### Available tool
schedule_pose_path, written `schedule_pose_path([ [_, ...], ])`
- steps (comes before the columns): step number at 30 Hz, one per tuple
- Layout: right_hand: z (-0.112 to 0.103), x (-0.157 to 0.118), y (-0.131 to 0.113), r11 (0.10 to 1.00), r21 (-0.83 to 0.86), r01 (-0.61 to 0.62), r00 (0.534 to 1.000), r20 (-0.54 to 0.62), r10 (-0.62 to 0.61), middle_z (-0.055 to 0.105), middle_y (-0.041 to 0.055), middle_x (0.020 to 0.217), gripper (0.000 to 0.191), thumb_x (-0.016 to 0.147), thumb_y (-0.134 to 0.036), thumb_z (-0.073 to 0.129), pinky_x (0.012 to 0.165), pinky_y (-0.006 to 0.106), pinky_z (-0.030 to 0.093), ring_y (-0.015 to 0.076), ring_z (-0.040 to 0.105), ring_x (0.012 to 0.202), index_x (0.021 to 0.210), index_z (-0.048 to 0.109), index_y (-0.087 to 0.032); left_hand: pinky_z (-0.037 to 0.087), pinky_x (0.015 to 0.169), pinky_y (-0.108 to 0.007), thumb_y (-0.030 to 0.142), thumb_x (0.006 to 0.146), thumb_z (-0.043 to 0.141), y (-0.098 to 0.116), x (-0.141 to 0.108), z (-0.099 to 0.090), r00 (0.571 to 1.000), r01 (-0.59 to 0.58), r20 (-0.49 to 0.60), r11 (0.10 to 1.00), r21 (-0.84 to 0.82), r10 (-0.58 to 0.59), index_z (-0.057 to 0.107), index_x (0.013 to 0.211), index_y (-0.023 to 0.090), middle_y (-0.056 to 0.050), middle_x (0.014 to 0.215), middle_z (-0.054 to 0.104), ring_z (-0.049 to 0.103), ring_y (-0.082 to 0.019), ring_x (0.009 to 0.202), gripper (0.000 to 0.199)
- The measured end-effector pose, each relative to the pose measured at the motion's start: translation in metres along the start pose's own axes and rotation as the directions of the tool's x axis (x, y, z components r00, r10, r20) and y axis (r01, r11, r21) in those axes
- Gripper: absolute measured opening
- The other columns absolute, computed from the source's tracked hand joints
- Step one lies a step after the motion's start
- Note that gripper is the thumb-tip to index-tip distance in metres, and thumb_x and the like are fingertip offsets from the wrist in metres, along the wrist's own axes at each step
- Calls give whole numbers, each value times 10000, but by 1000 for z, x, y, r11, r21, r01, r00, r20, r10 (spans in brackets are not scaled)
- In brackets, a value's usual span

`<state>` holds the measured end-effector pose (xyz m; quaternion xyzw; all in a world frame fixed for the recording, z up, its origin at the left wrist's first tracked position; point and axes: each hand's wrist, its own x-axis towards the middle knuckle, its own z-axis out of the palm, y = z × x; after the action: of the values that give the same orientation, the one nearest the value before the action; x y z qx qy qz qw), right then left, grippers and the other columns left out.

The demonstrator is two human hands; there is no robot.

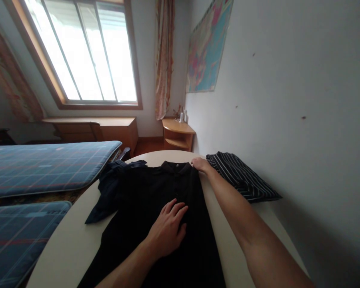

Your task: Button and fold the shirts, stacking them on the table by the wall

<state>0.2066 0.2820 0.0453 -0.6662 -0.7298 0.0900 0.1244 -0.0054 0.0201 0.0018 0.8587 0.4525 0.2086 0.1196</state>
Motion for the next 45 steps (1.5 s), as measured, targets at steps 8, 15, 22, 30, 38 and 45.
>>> schedule_pose_path([
  [8, -15, -18, -2, 990, -92, 106, 986, 139, -93, 752, 56, 1070, 353, 716, -138, 671, 909, 278, 474, 232, 656, 1048, 1031, 778, -257, 326, 1181, -514, 249, 897, 507, 0, 0, 1, 1000, -2, -2, 1000, 17, 2, 460, 1448, 253, -49, 1483, 481, 305, -294, 1447, 553],
  [15, -21, -29, 0, 980, -95, 173, 982, 90, -165, 730, 57, 1139, 354, 741, -112, 643, 985, 302, 445, 244, 609, 1144, 1041, 773, -247, 335, 1173, -525, 235, 891, 505, -1, 0, 4, 999, -7, -32, 1000, 10, 7, 467, 1435, 247, -58, 1468, 495, 325, -296, 1437, 545],
  [22, -14, -31, -16, 959, -34, 280, 958, -48, -282, 688, 41, 1208, 340, 903, -143, 505, 1044, 271, 380, 187, 558, 1172, 1172, 699, -213, 363, 1169, -467, 185, 914, 439, 0, 3, 1, 998, 12, -69, 1000, -11, -13, 523, 1373, 203, -72, 1394, 557, 401, -260, 1399, 467],
  [30, 32, -48, -21, 968, -76, 240, 963, -104, -247, 634, 97, 1229, 411, 936, -81, 399, 1020, 303, 370, 214, 512, 1144, 1237, 647, -209, 430, 1120, -463, 184, 927, 458, 0, 4, 1, 994, -15, -111, 1000, -23, 13, 584, 1339, 282, -54, 1318, 594, 468, -264, 1343, 442],
  [38, 14, -52, -8, 979, -131, 153, 970, -167, -174, 618, 119, 1241, 460, 937, -51, 325, 996, 317, 371, 245, 479, 1190, 1256, 621, -201, 453, 1110, -433, 157, 933, 430, -5, 6, 7, 991, 1, -133, 1000, -10, -2, 618, 1302, 222, -67, 1280, 620, 501, -249, 1315, 420],
  [45, 21, -71, -24, 992, -119, 42, 981, -182, -63, 623, 117, 1229, 341, 952, -224, 414, 962, 324, 399, 239, 551, 1119, 1220, 620, -184, 466, 1095, -436, 184, 932, 459, -8, 5, 11, 985, -13, -172, 1000, 3, 14, 627, 1286, 229, -77, 1296, 622, 536, -251, 1290, 395],
])
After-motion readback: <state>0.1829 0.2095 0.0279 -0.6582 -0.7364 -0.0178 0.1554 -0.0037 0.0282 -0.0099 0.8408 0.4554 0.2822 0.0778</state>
